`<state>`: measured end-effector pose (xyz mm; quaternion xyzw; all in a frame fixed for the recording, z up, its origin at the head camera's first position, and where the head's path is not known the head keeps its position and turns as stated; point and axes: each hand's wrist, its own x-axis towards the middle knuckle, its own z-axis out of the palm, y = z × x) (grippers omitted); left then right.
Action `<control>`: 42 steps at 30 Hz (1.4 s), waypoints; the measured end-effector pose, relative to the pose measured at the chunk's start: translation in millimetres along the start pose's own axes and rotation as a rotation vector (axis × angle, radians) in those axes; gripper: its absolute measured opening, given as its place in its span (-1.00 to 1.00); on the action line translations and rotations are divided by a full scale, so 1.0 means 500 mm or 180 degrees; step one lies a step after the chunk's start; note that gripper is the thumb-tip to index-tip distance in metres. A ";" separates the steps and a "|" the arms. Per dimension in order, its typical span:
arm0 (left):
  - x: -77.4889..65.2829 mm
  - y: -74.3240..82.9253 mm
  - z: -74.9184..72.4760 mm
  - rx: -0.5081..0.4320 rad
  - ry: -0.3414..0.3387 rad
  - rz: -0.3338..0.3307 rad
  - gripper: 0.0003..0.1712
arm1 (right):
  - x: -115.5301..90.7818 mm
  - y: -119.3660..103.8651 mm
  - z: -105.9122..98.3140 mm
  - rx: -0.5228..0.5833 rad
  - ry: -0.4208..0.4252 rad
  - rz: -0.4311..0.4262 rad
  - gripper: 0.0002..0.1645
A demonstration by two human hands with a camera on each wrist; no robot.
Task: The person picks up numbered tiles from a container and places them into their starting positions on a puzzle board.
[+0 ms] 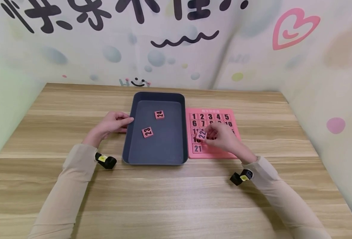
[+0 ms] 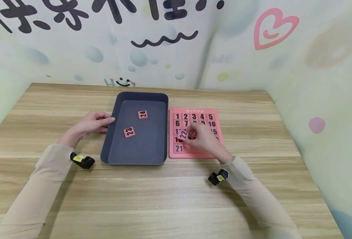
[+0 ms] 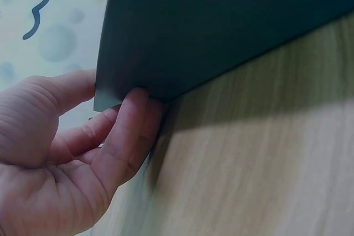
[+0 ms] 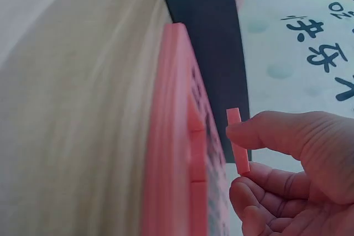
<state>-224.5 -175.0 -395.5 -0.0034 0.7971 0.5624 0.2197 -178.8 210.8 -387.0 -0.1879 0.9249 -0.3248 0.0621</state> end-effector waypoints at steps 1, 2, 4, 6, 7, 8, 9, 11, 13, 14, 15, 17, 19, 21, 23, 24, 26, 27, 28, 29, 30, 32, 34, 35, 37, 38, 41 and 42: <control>0.000 0.000 0.000 0.0006 0.0005 -0.0001 -0.52 | -0.001 0.002 0.001 -0.0001 -0.0014 0.0022 -0.65; 0.000 0.000 0.000 0.0012 0.0010 -0.0001 -0.52 | -0.002 0.005 0.001 -0.0001 -0.0029 0.0030 -0.66; 0.001 0.000 0.000 0.0025 0.0017 0.0001 -0.52 | -0.003 0.007 0.002 -0.0028 -0.0041 0.0036 -0.67; 0.002 0.000 -0.001 0.0039 0.0016 0.0004 -0.52 | -0.004 0.009 0.004 -0.0083 -0.0031 0.0027 -0.67; 0.002 0.000 -0.001 0.0045 0.0015 0.0007 -0.52 | -0.004 0.010 0.005 -0.0110 -0.0025 0.0012 -0.67; 0.002 0.000 -0.001 0.0049 0.0014 0.0006 -0.52 | -0.004 0.010 0.005 -0.0145 -0.0020 -0.0005 -0.68; 0.003 0.001 -0.001 0.0052 0.0012 0.0003 -0.52 | -0.004 0.010 0.005 -0.0180 -0.0012 -0.0011 -0.68; 0.003 0.000 -0.001 0.0054 0.0012 -0.0004 -0.52 | -0.004 0.011 0.005 -0.0225 -0.0030 -0.0024 -0.67; 0.003 0.000 0.000 0.0054 0.0017 -0.0010 -0.52 | -0.003 0.009 0.002 -0.0249 -0.0048 -0.0059 -0.64; 0.004 0.000 0.000 0.0053 0.0017 -0.0013 -0.52 | -0.003 0.009 -0.001 -0.0279 -0.0057 -0.0098 -0.61; 0.004 0.000 0.000 0.0052 0.0017 -0.0013 -0.52 | -0.002 0.009 -0.003 -0.0304 -0.0073 -0.0143 -0.57; 0.004 0.000 0.000 0.0046 0.0018 -0.0021 -0.52 | 0.000 0.010 -0.008 -0.0358 -0.0114 -0.0275 -0.50; 0.003 0.000 0.000 0.0043 0.0017 -0.0028 -0.52 | 0.004 0.013 -0.012 -0.0420 -0.0174 -0.0419 -0.43; 0.003 -0.001 0.000 0.0036 0.0012 -0.0028 -0.51 | 0.009 0.016 -0.013 -0.0444 -0.0268 -0.0495 -0.42; 0.003 -0.001 0.001 0.0033 0.0003 -0.0023 -0.51 | 0.013 0.020 -0.013 -0.0426 -0.0356 -0.0519 -0.46; 0.003 -0.001 0.001 0.0032 0.0000 -0.0018 -0.51 | 0.015 0.021 -0.013 -0.0403 -0.0394 -0.0520 -0.48; 0.003 -0.001 0.001 0.0032 -0.0008 -0.0011 -0.51 | 0.018 0.022 -0.012 -0.0362 -0.0435 -0.0503 -0.54; 0.003 -0.002 0.002 0.0032 -0.0008 -0.0007 -0.51 | 0.019 0.023 -0.012 -0.0341 -0.0441 -0.0496 -0.57; 0.003 -0.002 0.002 0.0034 -0.0006 -0.0004 -0.51 | 0.019 0.023 -0.012 -0.0344 -0.0436 -0.0487 -0.60; 0.003 -0.002 0.002 0.0034 -0.0006 0.0000 -0.51 | 0.019 0.022 -0.012 -0.0340 -0.0430 -0.0470 -0.62; 0.003 -0.002 0.002 0.0035 -0.0004 0.0000 -0.51 | 0.019 0.022 -0.012 -0.0336 -0.0418 -0.0451 -0.63; 0.003 -0.002 0.001 0.0032 -0.0004 -0.0002 -0.51 | 0.016 0.022 -0.013 -0.0361 -0.0393 -0.0429 -0.66; 0.003 -0.002 0.001 0.0029 -0.0009 -0.0006 -0.51 | 0.011 0.022 -0.014 -0.0354 -0.0382 -0.0413 -0.68; 0.003 -0.002 0.001 0.0026 -0.0014 -0.0012 -0.50 | 0.007 0.023 -0.015 -0.0334 -0.0388 -0.0411 -0.68; 0.004 -0.002 0.001 0.0017 -0.0020 -0.0022 -0.50 | -0.002 0.024 -0.018 -0.0309 -0.0394 -0.0443 -0.69; 0.004 -0.002 0.000 0.0011 -0.0021 -0.0024 -0.51 | -0.006 0.023 -0.019 -0.0310 -0.0397 -0.0467 -0.69; 0.003 -0.001 -0.001 0.0011 -0.0010 -0.0016 -0.51 | -0.019 0.022 -0.023 -0.0355 -0.0397 -0.0540 -0.69; 0.003 -0.001 -0.001 0.0015 -0.0004 -0.0009 -0.52 | -0.022 0.021 -0.025 -0.0387 -0.0394 -0.0566 -0.70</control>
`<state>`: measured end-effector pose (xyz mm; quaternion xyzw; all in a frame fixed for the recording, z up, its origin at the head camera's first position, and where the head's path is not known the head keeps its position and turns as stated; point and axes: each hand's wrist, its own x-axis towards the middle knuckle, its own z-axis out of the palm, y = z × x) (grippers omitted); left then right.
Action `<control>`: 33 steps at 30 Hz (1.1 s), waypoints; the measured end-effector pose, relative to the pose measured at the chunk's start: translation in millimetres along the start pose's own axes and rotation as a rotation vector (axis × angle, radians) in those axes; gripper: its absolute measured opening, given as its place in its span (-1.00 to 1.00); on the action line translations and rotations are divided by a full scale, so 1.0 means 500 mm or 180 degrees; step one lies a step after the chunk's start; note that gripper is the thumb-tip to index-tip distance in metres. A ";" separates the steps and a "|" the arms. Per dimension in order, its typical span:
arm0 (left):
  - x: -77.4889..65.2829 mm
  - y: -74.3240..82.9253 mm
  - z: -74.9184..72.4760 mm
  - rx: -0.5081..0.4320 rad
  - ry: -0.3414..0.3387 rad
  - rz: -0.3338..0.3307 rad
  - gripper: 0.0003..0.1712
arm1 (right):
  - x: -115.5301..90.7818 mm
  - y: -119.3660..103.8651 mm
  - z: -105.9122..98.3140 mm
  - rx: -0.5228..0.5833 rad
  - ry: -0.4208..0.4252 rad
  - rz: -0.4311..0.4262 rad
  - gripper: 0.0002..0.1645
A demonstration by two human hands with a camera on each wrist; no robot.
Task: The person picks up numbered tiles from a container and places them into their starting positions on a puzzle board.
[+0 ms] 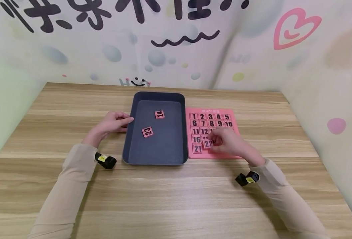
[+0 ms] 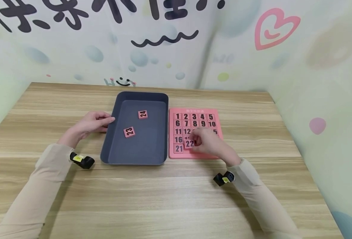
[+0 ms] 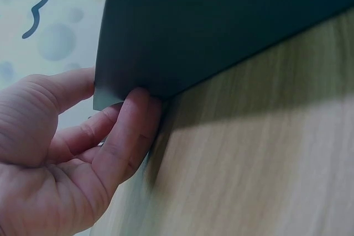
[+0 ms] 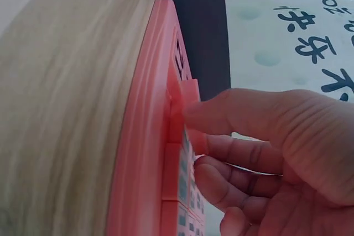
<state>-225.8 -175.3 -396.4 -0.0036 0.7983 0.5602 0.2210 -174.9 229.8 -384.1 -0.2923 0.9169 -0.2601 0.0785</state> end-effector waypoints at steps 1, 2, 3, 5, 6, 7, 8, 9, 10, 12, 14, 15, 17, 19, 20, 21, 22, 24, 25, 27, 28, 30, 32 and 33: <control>0.000 0.000 0.000 0.0004 0.0006 0.0008 -0.52 | -0.003 -0.002 -0.001 -0.0041 -0.0010 -0.0005 -0.70; -0.001 0.001 0.000 0.0008 0.0009 0.0016 -0.52 | -0.006 -0.004 -0.002 -0.0061 -0.0025 -0.0004 -0.71; -0.001 0.001 0.000 0.0017 0.0014 0.0019 -0.52 | -0.007 -0.006 -0.002 -0.0075 -0.0050 0.0005 -0.72; -0.001 0.001 0.000 0.0023 0.0014 0.0022 -0.52 | -0.009 -0.011 -0.002 -0.0103 -0.0120 0.0026 -0.73; -0.002 0.001 0.000 0.0023 0.0011 0.0018 -0.52 | -0.008 -0.014 -0.001 -0.0111 -0.0156 0.0032 -0.73; -0.002 0.001 0.000 0.0023 0.0010 0.0016 -0.52 | -0.008 -0.016 -0.001 -0.0105 -0.0193 0.0050 -0.73; -0.002 0.001 0.000 0.0026 0.0007 0.0014 -0.52 | -0.008 -0.019 0.000 -0.0098 -0.0222 0.0060 -0.73; -0.002 0.001 0.000 0.0031 0.0007 0.0012 -0.52 | -0.007 -0.021 0.001 -0.0094 -0.0238 0.0077 -0.72; -0.002 0.001 0.000 0.0031 0.0007 0.0012 -0.52 | -0.006 -0.024 0.003 -0.0089 -0.0246 0.0093 -0.72; -0.002 0.000 0.001 0.0038 0.0008 0.0013 -0.52 | -0.005 -0.027 0.005 -0.0064 -0.0240 0.0117 -0.71; -0.001 0.000 0.000 0.0037 0.0010 0.0019 -0.52 | -0.005 -0.031 0.007 -0.0062 -0.0220 0.0160 -0.69; -0.001 0.000 0.000 0.0035 0.0013 0.0022 -0.52 | -0.005 -0.032 0.007 -0.0068 -0.0211 0.0181 -0.69; -0.001 -0.001 0.000 0.0027 0.0017 0.0031 -0.53 | -0.006 -0.034 0.009 -0.0050 -0.0215 0.0216 -0.70; 0.000 -0.001 -0.001 0.0017 0.0020 0.0036 -0.53 | -0.007 -0.035 0.011 -0.0036 -0.0218 0.0262 -0.70; 0.000 -0.001 -0.001 0.0015 0.0021 0.0039 -0.53 | -0.008 -0.036 0.011 -0.0021 -0.0213 0.0272 -0.71; 0.000 -0.001 -0.001 0.0013 0.0023 0.0041 -0.54 | -0.008 -0.036 0.012 -0.0007 -0.0207 0.0277 -0.72; 0.000 -0.001 -0.001 0.0012 0.0024 0.0043 -0.54 | -0.009 -0.037 0.013 0.0008 -0.0195 0.0280 -0.72; 0.001 -0.001 -0.001 0.0012 0.0024 0.0047 -0.54 | -0.010 -0.039 0.015 0.0019 -0.0157 0.0270 -0.74; 0.001 -0.002 -0.001 0.0011 0.0025 0.0051 -0.54 | -0.011 -0.040 0.016 0.0016 -0.0140 0.0276 -0.75; 0.001 -0.002 0.000 0.0008 0.0024 0.0058 -0.54 | -0.012 -0.043 0.019 0.0011 -0.0118 0.0292 -0.76; 0.001 -0.002 0.000 0.0006 0.0023 0.0058 -0.55 | -0.013 -0.045 0.019 -0.0005 -0.0109 0.0314 -0.77; 0.000 -0.002 0.000 0.0004 0.0024 0.0056 -0.55 | -0.013 -0.049 0.020 -0.0078 -0.0093 0.0359 -0.77; 0.000 -0.001 0.000 0.0004 0.0021 0.0046 -0.54 | -0.013 -0.053 0.021 -0.0174 -0.0067 0.0374 -0.78; 0.000 -0.001 0.000 0.0008 0.0023 0.0041 -0.54 | -0.013 -0.055 0.021 -0.0221 -0.0048 0.0358 -0.79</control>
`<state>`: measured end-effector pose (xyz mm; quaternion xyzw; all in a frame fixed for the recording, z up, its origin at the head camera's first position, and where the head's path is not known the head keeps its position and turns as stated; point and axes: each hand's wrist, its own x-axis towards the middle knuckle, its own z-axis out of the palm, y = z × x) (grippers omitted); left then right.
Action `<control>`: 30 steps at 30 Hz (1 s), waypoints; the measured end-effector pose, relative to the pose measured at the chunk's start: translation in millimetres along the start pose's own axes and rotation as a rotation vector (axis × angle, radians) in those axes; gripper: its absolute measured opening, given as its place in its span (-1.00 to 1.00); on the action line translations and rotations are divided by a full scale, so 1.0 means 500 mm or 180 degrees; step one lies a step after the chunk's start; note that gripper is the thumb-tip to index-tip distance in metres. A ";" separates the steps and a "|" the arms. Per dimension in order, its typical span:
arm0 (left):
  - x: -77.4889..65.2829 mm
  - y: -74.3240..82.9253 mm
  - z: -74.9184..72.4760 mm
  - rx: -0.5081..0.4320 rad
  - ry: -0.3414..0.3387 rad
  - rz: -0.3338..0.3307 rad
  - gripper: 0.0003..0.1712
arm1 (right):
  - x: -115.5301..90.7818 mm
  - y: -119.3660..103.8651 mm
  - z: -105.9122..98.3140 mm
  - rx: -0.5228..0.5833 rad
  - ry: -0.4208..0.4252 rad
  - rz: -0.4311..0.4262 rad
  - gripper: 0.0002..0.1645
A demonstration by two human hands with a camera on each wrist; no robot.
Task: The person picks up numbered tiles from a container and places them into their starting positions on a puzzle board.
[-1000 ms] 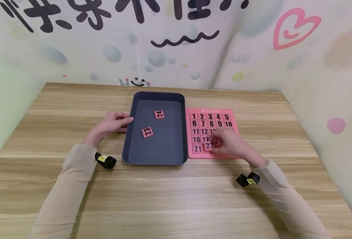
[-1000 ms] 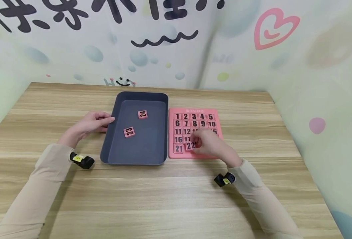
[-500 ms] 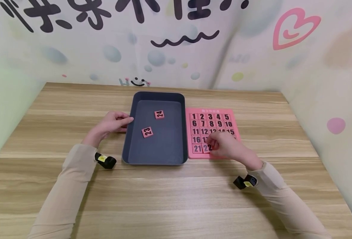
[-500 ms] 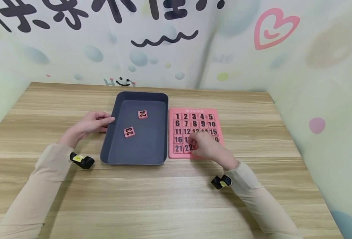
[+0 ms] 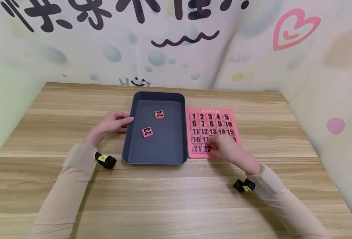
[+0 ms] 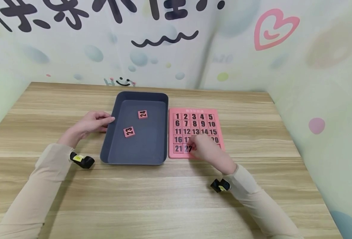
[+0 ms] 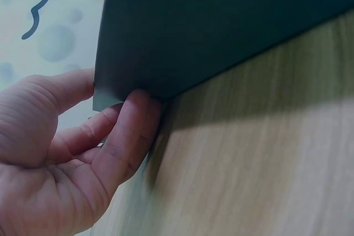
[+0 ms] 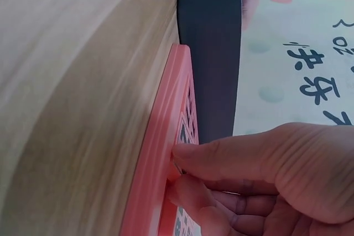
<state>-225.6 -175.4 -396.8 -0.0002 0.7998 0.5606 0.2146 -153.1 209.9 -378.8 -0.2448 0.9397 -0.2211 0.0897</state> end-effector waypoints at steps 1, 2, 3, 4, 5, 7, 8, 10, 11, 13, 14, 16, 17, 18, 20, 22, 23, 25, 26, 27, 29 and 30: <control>0.000 0.000 0.000 0.0003 0.0001 -0.0004 -0.54 | 0.000 -0.001 0.000 -0.0045 0.0022 -0.0005 -0.80; 0.000 0.001 0.000 0.0006 0.0004 -0.0007 -0.54 | 0.001 -0.002 0.001 -0.0079 0.0045 -0.0029 -0.81; 0.000 0.001 -0.001 0.0009 0.0005 -0.0008 -0.53 | 0.001 -0.002 0.002 -0.0098 0.0069 -0.0050 -0.82; 0.000 0.001 -0.001 0.0015 0.0007 -0.0012 -0.53 | 0.001 -0.002 0.002 -0.0103 0.0094 -0.0082 -0.82; 0.000 0.002 -0.001 0.0018 0.0009 -0.0011 -0.53 | 0.001 -0.001 0.003 -0.0097 0.0112 -0.0111 -0.83; 0.000 0.003 -0.001 0.0026 0.0014 -0.0012 -0.53 | 0.001 0.000 0.003 -0.0067 0.0118 -0.0130 -0.83; 0.000 0.003 -0.002 0.0030 0.0015 -0.0013 -0.53 | 0.000 0.000 0.002 -0.0067 0.0117 -0.0150 -0.84; 0.001 0.005 -0.001 0.0050 0.0017 -0.0016 -0.53 | 0.001 0.001 -0.002 -0.0021 0.0099 -0.0155 -0.84; 0.001 0.005 -0.001 0.0064 0.0017 -0.0018 -0.53 | 0.003 0.001 -0.004 -0.0016 0.0092 -0.0134 -0.85; 0.001 0.007 -0.001 0.0093 0.0019 -0.0022 -0.52 | 0.010 0.001 -0.011 0.0016 0.0111 -0.0132 -0.85; 0.000 0.007 -0.001 0.0109 0.0021 -0.0023 -0.52 | 0.016 0.000 -0.015 0.0051 0.0137 -0.0142 -0.83; 0.000 0.008 0.000 0.0130 0.0023 -0.0025 -0.52 | 0.032 -0.003 -0.023 0.0155 0.0207 -0.0171 -0.80; 0.000 0.008 0.000 0.0132 0.0023 -0.0031 -0.52 | 0.042 -0.006 -0.027 0.0198 0.0241 -0.0193 -0.78; 0.000 0.008 0.000 0.0133 0.0025 -0.0035 -0.52 | 0.053 -0.009 -0.030 0.0275 0.0274 -0.0222 -0.75; -0.001 0.007 0.000 0.0132 0.0025 -0.0046 -0.52 | 0.077 -0.017 -0.033 0.0430 0.0320 -0.0270 -0.72; 0.000 0.007 0.000 0.0131 0.0021 -0.0060 -0.52 | 0.101 -0.027 -0.033 0.0590 0.0325 -0.0294 -0.72; 0.000 0.006 0.000 0.0128 0.0021 -0.0067 -0.52 | 0.114 -0.033 -0.031 0.0658 0.0317 -0.0287 -0.72; 0.000 0.005 0.000 0.0116 0.0014 -0.0069 -0.52 | 0.139 -0.045 -0.024 0.0813 0.0303 -0.0335 -0.72; 0.000 0.004 0.000 0.0103 0.0009 -0.0068 -0.52 | 0.150 -0.051 -0.020 0.0859 0.0290 -0.0359 -0.71; -0.001 0.004 0.000 0.0092 0.0007 -0.0063 -0.52 | 0.161 -0.058 -0.016 0.0897 0.0272 -0.0374 -0.71; -0.002 0.003 0.000 0.0073 0.0005 -0.0052 -0.53 | 0.182 -0.072 -0.007 0.0986 0.0235 -0.0421 -0.70; -0.002 0.003 -0.001 0.0066 0.0007 -0.0048 -0.53 | 0.192 -0.079 -0.002 0.1037 0.0215 -0.0452 -0.70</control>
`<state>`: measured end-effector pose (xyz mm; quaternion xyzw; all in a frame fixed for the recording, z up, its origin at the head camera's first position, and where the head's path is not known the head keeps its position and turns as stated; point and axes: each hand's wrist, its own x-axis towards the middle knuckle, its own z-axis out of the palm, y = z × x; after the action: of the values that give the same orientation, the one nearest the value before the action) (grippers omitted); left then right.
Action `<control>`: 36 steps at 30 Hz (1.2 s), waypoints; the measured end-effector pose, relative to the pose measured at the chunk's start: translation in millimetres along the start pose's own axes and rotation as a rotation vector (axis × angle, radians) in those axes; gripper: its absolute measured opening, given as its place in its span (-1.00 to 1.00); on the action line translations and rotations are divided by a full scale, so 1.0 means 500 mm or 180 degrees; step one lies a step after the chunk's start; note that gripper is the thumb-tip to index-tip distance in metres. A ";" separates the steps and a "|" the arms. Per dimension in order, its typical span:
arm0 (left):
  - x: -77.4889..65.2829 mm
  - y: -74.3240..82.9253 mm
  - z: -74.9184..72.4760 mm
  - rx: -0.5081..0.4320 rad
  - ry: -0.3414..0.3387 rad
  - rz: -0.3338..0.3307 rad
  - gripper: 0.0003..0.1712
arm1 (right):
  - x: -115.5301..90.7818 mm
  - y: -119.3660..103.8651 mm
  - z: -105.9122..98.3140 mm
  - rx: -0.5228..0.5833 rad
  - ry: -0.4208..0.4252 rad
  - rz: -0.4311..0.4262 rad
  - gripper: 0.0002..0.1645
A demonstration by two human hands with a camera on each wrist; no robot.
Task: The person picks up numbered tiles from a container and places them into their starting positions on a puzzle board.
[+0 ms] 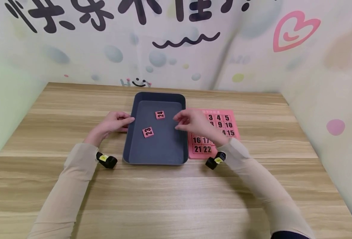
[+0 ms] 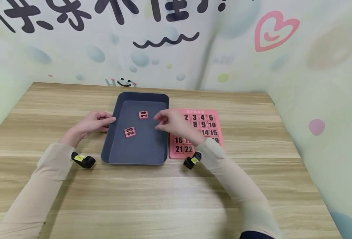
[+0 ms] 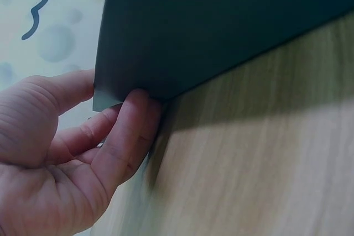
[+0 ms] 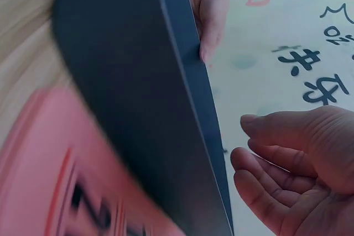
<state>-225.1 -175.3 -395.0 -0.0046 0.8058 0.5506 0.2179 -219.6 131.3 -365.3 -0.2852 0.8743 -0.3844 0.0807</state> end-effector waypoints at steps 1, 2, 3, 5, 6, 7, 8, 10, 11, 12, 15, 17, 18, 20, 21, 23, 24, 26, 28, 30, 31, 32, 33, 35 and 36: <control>0.000 0.000 0.000 -0.0003 -0.0001 0.0004 -0.54 | 0.009 -0.004 0.006 0.0033 -0.0020 -0.0011 -0.70; -0.001 -0.001 0.000 -0.0006 0.0003 0.0010 -0.54 | 0.018 -0.008 0.013 0.0070 -0.0045 -0.0017 -0.70; -0.001 -0.001 0.000 -0.0001 0.0006 0.0012 -0.54 | 0.027 -0.011 0.019 0.0116 -0.0072 -0.0026 -0.70; -0.001 -0.001 0.000 0.0010 0.0008 0.0016 -0.54 | 0.042 -0.018 0.029 0.0179 -0.0115 -0.0044 -0.70; -0.002 -0.001 0.000 0.0011 0.0009 0.0018 -0.54 | 0.049 -0.021 0.034 0.0192 -0.0141 -0.0051 -0.70; -0.002 -0.001 0.000 0.0014 0.0007 0.0021 -0.54 | 0.055 -0.024 0.038 0.0196 -0.0166 -0.0061 -0.70; -0.002 -0.001 0.000 0.0018 0.0007 0.0022 -0.54 | 0.062 -0.026 0.042 0.0204 -0.0196 -0.0070 -0.69; -0.003 -0.001 0.000 0.0021 0.0009 0.0026 -0.54 | 0.073 -0.033 0.049 0.0206 -0.0268 -0.0061 -0.68; -0.003 0.000 0.000 0.0022 0.0012 0.0028 -0.54 | 0.079 -0.034 0.053 0.0203 -0.0307 -0.0057 -0.67; -0.003 0.000 0.000 0.0017 0.0012 0.0031 -0.54 | 0.085 -0.037 0.056 0.0217 -0.0356 -0.0045 -0.66; -0.004 0.000 -0.001 0.0016 0.0011 0.0039 -0.54 | 0.100 -0.040 0.068 0.0221 -0.0522 0.0041 -0.64; -0.004 0.000 -0.002 0.0008 0.0005 0.0040 -0.54 | 0.109 -0.041 0.075 0.0212 -0.0623 0.0108 -0.62; -0.004 0.000 -0.002 0.0006 0.0002 0.0041 -0.54 | 0.112 -0.042 0.078 0.0208 -0.0665 0.0144 -0.62; -0.004 -0.001 -0.002 0.0001 0.0001 0.0039 -0.55 | 0.120 -0.042 0.085 0.0190 -0.0727 0.0208 -0.62; -0.004 -0.001 -0.002 -0.0007 -0.0001 0.0037 -0.55 | 0.123 -0.043 0.088 0.0186 -0.0751 0.0243 -0.62; -0.003 -0.002 -0.002 -0.0024 -0.0005 0.0031 -0.55 | 0.129 -0.046 0.095 0.0163 -0.0788 0.0300 -0.62; -0.003 -0.002 -0.003 -0.0026 -0.0004 0.0027 -0.55 | 0.132 -0.047 0.098 0.0148 -0.0805 0.0327 -0.62; -0.004 -0.002 -0.003 -0.0034 -0.0008 0.0020 -0.55 | 0.137 -0.050 0.105 0.0109 -0.0840 0.0376 -0.62; -0.005 -0.001 -0.002 -0.0035 -0.0010 0.0014 -0.55 | 0.142 -0.051 0.111 0.0068 -0.0859 0.0425 -0.61; -0.005 0.000 -0.002 -0.0040 -0.0012 0.0016 -0.55 | 0.145 -0.052 0.116 0.0042 -0.0866 0.0458 -0.60; -0.006 0.000 -0.002 -0.0040 -0.0015 0.0020 -0.55 | 0.147 -0.051 0.118 0.0045 -0.0878 0.0487 -0.60; -0.006 0.000 -0.002 -0.0048 -0.0019 0.0024 -0.55 | 0.147 -0.051 0.119 0.0046 -0.0892 0.0509 -0.59; -0.005 0.000 -0.001 -0.0059 -0.0023 0.0030 -0.55 | 0.148 -0.051 0.119 0.0052 -0.0907 0.0530 -0.59; -0.004 0.000 -0.001 -0.0089 -0.0031 0.0043 -0.55 | 0.150 -0.049 0.119 0.0007 -0.0953 0.0545 -0.58; -0.003 -0.001 -0.001 -0.0103 -0.0032 0.0046 -0.55 | 0.150 -0.049 0.119 -0.0029 -0.0976 0.0547 -0.58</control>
<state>-223.6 -176.3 -394.6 0.0005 0.7957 0.5651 0.2178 -249.4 38.7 -382.9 -0.2650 0.8746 -0.3241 0.2444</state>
